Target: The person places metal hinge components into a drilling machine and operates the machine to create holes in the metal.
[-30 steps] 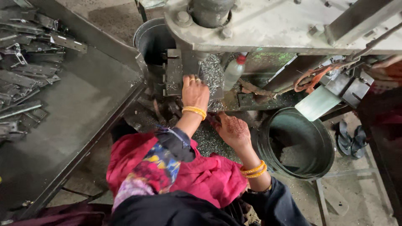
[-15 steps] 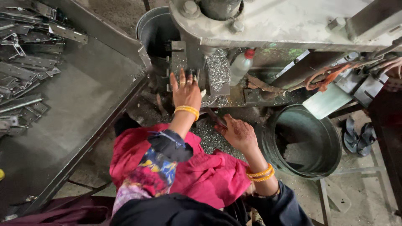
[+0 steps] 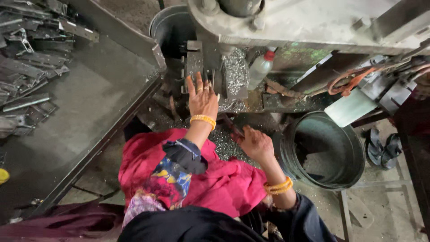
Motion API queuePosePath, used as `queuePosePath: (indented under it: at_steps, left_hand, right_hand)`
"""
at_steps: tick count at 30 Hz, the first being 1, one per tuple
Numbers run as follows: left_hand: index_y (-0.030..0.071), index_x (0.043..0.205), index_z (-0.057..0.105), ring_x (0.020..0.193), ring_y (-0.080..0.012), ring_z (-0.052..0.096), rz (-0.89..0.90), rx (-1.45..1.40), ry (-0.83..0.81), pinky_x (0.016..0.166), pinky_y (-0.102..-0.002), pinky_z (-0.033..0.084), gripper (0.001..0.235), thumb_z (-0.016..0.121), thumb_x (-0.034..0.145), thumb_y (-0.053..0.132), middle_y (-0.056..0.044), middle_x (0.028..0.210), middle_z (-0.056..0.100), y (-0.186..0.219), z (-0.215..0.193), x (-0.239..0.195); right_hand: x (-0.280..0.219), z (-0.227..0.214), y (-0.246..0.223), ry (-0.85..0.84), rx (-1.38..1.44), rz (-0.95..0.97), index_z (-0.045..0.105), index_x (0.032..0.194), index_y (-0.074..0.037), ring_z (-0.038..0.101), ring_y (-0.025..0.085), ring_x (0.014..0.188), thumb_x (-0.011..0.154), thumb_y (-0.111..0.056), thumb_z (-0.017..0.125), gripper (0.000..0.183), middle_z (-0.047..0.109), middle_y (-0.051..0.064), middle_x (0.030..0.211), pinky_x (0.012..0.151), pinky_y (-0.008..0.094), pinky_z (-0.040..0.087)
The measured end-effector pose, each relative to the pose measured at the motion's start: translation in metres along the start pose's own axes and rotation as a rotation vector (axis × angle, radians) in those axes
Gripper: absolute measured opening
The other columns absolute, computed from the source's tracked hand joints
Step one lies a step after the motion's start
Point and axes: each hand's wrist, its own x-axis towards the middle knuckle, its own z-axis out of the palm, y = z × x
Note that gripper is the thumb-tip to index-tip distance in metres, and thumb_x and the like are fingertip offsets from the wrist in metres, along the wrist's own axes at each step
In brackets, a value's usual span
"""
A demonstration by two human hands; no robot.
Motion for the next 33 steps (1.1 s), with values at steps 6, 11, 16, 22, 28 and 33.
queuePosePath:
  at_steps: [6, 11, 16, 22, 28, 33]
  left_hand:
    - [0.005, 0.143, 0.058, 0.155, -0.0320, 0.022, -0.010, -0.067, 0.077, 0.123, -0.061, 0.001, 0.055, 0.047, 0.101, 0.039, -0.007, 0.153, 0.053, -0.001, 0.004, -0.003]
    - [0.005, 0.143, 0.057, 0.154, -0.0334, 0.025, 0.003, -0.065, 0.040, 0.123, -0.061, 0.001, 0.053, 0.044, 0.101, 0.034, -0.008, 0.153, 0.052, -0.004, -0.004, -0.009]
    - [0.004, 0.142, 0.060, 0.153, -0.0332, 0.027, -0.017, 0.100, 0.016, 0.123, -0.060, 0.004, 0.049, 0.040, 0.101, 0.022, -0.008, 0.152, 0.055, 0.006, -0.003, -0.007]
    - [0.000, 0.140, 0.061, 0.153, -0.0361, 0.031, 0.012, -0.087, 0.135, 0.123, -0.060, 0.004, 0.050, 0.041, 0.102, 0.026, -0.011, 0.148, 0.057, 0.000, -0.002, -0.008]
    - [0.001, 0.134, 0.064, 0.151, -0.0326, 0.033, 0.018, 0.161, 0.062, 0.122, -0.061, 0.004, 0.045, 0.044, 0.099, 0.021, -0.014, 0.152, 0.055, 0.005, -0.010, -0.011]
    - [0.002, 0.136, 0.064, 0.153, -0.0320, 0.031, -0.007, 0.096, 0.052, 0.124, -0.060, 0.002, 0.046, 0.043, 0.101, 0.023, -0.012, 0.150, 0.056, 0.005, -0.010, -0.014]
  right_hand:
    - [-0.023, 0.060, 0.018, 0.124, -0.056, -0.039, 0.059, 0.120, -0.007, 0.071, 0.039, 0.084, 0.098, -0.047, 0.056, 0.045, 0.072, 0.017, 0.092, 0.072, 0.053, 0.056]
    - [-0.006, 0.032, 0.006, 0.013, -0.009, 0.025, 0.064, 0.104, -0.009, 0.070, 0.041, 0.090, 0.090, -0.056, 0.065, 0.049, 0.073, 0.018, 0.094, 0.075, 0.052, 0.056]
    - [0.002, 0.013, 0.007, 0.116, -0.020, -0.067, 0.063, 0.113, -0.008, 0.072, 0.041, 0.085, 0.089, -0.046, 0.063, 0.045, 0.073, 0.018, 0.093, 0.070, 0.053, 0.056]
    - [-0.016, 0.049, 0.007, 0.189, -0.041, -0.042, 0.065, 0.098, -0.011, 0.071, 0.038, 0.084, 0.094, -0.054, 0.064, 0.043, 0.072, 0.017, 0.088, 0.073, 0.051, 0.056]
    - [-0.001, 0.007, 0.001, 0.072, 0.031, -0.023, 0.063, 0.102, -0.008, 0.071, 0.040, 0.083, 0.092, -0.052, 0.066, 0.045, 0.073, 0.018, 0.087, 0.069, 0.053, 0.055]
    - [-0.013, 0.066, 0.022, 0.307, 0.044, -0.122, 0.065, 0.105, -0.007, 0.071, 0.039, 0.087, 0.093, -0.050, 0.061, 0.045, 0.073, 0.019, 0.093, 0.072, 0.051, 0.057]
